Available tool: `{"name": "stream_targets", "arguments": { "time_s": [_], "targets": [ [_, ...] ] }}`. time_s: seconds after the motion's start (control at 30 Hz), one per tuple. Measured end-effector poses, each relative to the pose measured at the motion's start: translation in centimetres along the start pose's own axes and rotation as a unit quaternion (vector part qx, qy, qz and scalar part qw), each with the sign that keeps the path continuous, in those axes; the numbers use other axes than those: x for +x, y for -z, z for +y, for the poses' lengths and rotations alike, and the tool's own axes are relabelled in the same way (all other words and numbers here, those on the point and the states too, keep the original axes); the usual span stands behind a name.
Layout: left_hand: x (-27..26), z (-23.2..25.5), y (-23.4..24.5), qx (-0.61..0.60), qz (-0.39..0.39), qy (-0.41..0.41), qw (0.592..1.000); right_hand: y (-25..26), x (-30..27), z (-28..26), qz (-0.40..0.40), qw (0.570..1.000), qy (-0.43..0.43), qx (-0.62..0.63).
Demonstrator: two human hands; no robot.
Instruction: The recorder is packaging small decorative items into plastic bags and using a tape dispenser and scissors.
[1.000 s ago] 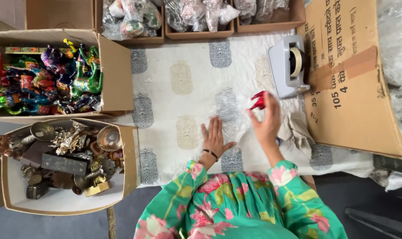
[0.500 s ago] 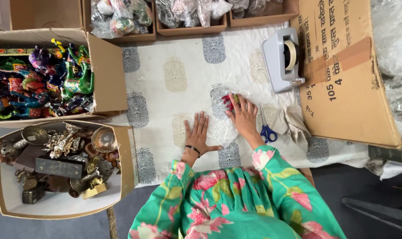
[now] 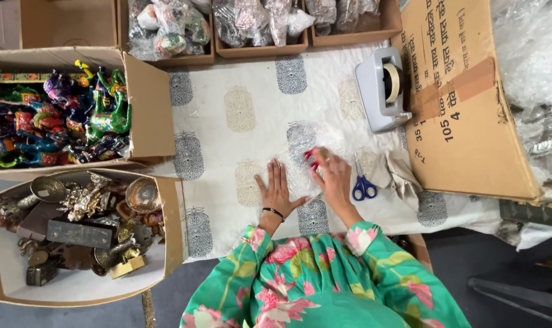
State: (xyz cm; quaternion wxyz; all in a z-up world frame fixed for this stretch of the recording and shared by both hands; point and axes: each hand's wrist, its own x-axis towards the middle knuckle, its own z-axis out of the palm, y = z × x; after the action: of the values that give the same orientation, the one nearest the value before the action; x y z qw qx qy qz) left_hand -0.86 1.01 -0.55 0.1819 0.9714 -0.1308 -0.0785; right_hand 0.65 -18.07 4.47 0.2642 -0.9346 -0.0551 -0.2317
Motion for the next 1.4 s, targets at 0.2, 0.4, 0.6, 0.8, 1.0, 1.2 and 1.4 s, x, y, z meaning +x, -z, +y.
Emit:
{"name": "stream_targets", "arguments": {
  "time_s": [0.2, 0.4, 0.6, 0.8, 1.0, 1.2, 1.4],
  "targets": [
    [0.4, -0.3, 2.4, -0.012, -0.045, -0.010, 0.999, 1.9, 1.9, -0.2, -0.232, 0.970, -0.030, -0.064],
    [-2.6, -3.6, -1.0, -0.175, 0.089, 0.013, 0.980, 4.7, -4.4, 0.6, -0.079, 0.996, -0.049, 0.008],
    [0.6, -2.1, -0.8, 0.001, 0.048, -0.028, 0.998, 4.4, -5.4, -1.7, -0.233, 0.947, 0.219, 0.033],
    [1.1, -2.4, -1.3, 0.074, 0.050, -0.040, 0.995, 3.4, -5.3, -1.0, -0.259, 0.943, 0.208, 0.014],
    [1.1, -2.4, -1.5, 0.078, 0.050, -0.036, 0.995, 3.4, -4.0, -2.2, -0.249, 0.942, 0.223, 0.020],
    [1.1, -2.5, -1.8, 0.100, 0.069, -0.035, 0.992, 3.3, -4.7, -1.7, -0.250, 0.947, 0.196, 0.040],
    [1.1, -2.5, -2.1, 0.108, 0.062, -0.025, 0.992, 3.8, -6.0, -1.1, -0.232, 0.955, 0.170, 0.068]
  ]
}}
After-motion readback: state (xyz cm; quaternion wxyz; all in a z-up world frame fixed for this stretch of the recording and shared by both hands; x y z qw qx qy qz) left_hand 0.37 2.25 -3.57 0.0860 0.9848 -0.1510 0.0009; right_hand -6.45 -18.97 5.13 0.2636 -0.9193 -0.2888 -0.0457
